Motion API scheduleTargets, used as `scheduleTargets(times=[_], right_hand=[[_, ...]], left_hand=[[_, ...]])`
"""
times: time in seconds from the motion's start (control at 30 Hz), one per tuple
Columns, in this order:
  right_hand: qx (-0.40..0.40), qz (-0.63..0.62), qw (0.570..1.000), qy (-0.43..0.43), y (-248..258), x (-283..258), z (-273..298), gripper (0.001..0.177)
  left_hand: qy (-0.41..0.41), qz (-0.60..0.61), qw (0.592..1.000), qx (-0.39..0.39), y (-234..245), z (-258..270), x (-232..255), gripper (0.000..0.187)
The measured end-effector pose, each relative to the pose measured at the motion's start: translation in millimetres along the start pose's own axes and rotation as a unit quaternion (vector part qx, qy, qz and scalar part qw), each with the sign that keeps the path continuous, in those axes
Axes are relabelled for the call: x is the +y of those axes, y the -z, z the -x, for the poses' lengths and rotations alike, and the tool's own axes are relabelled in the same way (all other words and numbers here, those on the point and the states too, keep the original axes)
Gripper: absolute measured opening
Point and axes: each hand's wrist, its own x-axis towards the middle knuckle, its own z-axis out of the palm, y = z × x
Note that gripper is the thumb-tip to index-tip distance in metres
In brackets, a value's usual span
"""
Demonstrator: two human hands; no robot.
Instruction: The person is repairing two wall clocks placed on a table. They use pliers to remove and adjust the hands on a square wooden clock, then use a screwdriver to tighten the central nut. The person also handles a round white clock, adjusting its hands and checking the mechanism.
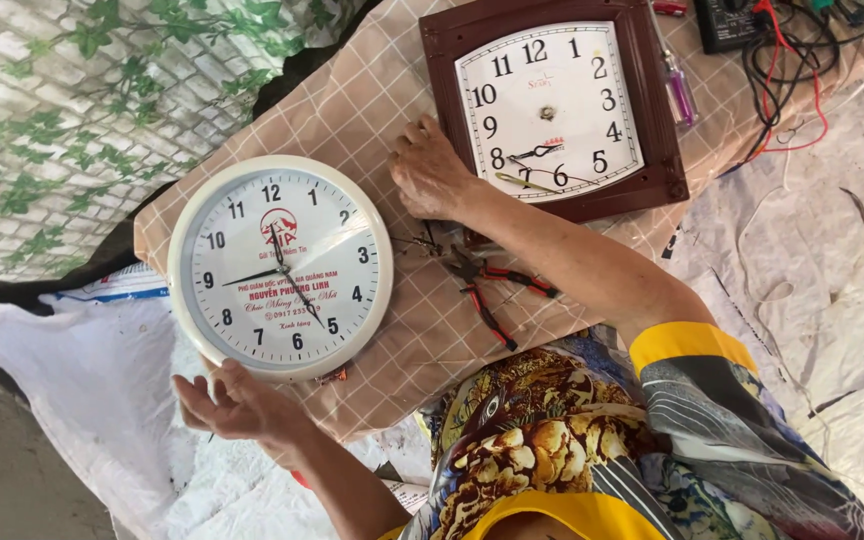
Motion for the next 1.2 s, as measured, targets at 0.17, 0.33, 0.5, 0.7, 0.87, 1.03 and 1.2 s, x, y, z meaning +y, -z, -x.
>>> scheduleTargets(times=[0.17,0.33,0.5,0.7,0.87,1.03,1.2], right_hand=[[-0.009,-0.089,0.995,-0.035,48,9,17,0.039],[0.011,-0.158,0.984,-0.083,75,45,57,0.013],[0.132,-0.132,0.975,-0.121,27,108,95,0.021],[0.171,-0.064,0.974,-0.131,3,151,133,0.022],[0.207,-0.094,0.964,-0.139,-2,162,139,0.013],[0.207,-0.109,0.963,-0.135,-12,170,140,0.012],[0.242,-0.088,0.961,-0.102,-17,175,137,0.01]], left_hand=[[-0.201,-0.086,0.975,0.044,-22,11,16,0.054],[-0.305,-0.161,0.939,-0.008,-56,58,67,0.037],[-0.224,0.128,0.876,-0.407,-107,111,112,0.045],[-0.203,0.055,0.885,-0.415,-178,142,101,0.056],[-0.158,0.065,0.895,-0.411,-213,145,88,0.063],[-0.126,0.127,0.896,-0.406,-211,149,81,0.061],[-0.183,0.158,0.878,-0.413,-210,147,84,0.071]])
